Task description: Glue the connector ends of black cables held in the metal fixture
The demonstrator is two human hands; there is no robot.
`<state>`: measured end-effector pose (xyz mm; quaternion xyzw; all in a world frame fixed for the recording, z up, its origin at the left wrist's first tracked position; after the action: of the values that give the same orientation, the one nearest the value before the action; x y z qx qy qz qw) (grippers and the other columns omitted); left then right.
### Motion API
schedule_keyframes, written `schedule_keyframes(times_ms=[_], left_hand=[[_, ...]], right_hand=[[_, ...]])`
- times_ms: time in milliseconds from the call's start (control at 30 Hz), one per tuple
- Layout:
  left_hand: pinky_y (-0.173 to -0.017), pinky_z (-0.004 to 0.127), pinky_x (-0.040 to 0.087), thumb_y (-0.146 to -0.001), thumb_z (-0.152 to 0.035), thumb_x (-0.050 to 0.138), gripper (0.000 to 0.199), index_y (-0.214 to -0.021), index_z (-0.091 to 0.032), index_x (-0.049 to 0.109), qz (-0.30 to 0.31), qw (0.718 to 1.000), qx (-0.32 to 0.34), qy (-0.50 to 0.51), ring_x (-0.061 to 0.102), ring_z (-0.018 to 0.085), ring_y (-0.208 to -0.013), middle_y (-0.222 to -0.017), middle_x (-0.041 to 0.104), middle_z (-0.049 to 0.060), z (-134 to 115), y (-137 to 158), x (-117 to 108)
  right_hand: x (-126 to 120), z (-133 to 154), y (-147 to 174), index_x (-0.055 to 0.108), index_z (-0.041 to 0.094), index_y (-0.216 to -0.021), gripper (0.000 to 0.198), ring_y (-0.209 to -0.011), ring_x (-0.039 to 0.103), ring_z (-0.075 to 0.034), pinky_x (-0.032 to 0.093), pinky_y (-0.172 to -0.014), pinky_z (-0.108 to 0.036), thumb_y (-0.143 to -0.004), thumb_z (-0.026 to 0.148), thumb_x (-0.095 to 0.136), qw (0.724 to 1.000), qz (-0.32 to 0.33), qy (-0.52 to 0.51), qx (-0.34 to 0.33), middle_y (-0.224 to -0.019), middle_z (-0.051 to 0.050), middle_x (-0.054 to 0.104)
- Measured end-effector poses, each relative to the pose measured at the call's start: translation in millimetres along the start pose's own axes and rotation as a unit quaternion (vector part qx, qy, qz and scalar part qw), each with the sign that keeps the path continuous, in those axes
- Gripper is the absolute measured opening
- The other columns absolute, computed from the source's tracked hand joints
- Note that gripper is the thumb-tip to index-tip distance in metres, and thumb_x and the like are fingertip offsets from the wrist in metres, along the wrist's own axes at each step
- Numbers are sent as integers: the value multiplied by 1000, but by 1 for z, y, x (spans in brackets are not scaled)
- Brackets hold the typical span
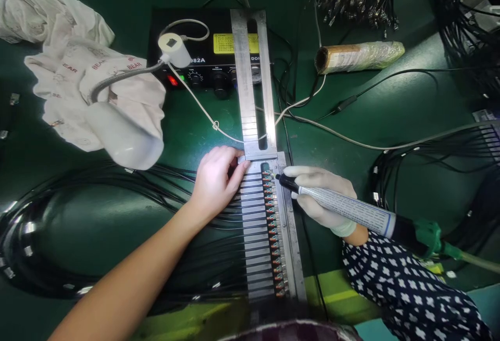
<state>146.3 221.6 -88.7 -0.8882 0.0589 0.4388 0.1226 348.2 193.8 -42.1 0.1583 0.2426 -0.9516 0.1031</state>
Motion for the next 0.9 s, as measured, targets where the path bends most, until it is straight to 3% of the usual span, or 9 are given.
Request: schedule_keyframes(times_ms=[900], left_hand=[[-71, 32, 40, -96, -34, 54, 17, -93, -18, 59, -4, 1000, 8, 5, 50, 17, -75, -77, 55, 1, -2, -1, -1]], right_hand=[[-1, 0, 1, 71, 22, -101, 20, -94, 74, -22, 64, -81, -37, -82, 16, 72, 1000, -6, 8, -10, -110, -7, 75]])
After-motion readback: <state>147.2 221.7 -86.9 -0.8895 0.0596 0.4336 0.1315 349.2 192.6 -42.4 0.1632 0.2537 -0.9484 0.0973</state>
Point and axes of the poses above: each hand's wrist, its own y-axis away from the middle knuckle, its own x-axis out of the palm, z = x × y, the point moved 9 cm from there along -y, towards the middle knuckle
